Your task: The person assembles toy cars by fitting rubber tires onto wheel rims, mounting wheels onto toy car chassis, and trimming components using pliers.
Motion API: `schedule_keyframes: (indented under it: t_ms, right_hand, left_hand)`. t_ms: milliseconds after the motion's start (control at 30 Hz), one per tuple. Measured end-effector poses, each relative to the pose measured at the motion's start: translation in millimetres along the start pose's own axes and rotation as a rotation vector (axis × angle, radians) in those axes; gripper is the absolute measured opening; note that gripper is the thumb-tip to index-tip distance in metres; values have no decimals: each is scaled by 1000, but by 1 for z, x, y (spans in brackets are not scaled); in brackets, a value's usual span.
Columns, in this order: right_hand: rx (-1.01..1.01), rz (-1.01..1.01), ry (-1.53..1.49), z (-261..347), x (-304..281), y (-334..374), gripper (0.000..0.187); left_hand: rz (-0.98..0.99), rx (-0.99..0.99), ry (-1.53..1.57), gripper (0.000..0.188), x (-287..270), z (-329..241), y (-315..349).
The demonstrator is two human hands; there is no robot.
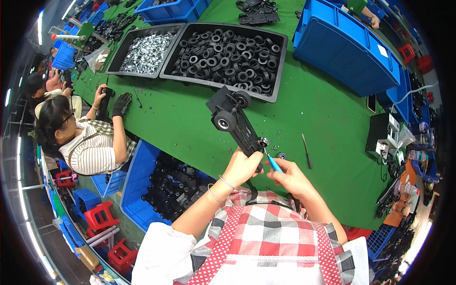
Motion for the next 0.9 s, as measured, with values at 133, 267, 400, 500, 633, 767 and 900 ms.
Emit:
schedule_keyframes:
  t_ms: [133, 267, 400, 500, 633, 767, 900]
  right_hand:
    - [43, -30, 41, -2, 3, 3, 40]
    - [107, -56, -33, -1, 7, 3, 39]
    - [112, -78, -164, -5, 10, 1, 31]
    - [95, -81, -163, -5, 8, 1, 25]
    - [102, -51, -256, -13, 7, 1, 19]
    - [104, 44, -594, -15, 18, 3, 22]
    - [0, -18, -255, -23, 7, -6, 29]
  left_hand:
    - [-46, 90, -67, 17, -6, -2, -3]
    - [-11, 120, -138, 18, -3, -4, 4]
    - [-65, 186, -171, 19, 0, -6, 10]
    - [-92, 405, -350, 19, 1, -21, 16]
    - [47, 179, -106, 22, 2, -13, 14]
    - [112, -16, 231, 31, -2, 3, 8]
    - [68, -15, 337, 33, 2, 7, 8]
Point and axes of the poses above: each hand's wrist, its own y-axis away from the middle knuckle, its own x-axis out of the palm, z = x × y, the point moved 9 cm from there along -y, towards the middle knuckle, and after that the axes turned 2 degrees about y, right-handed, at the moved point
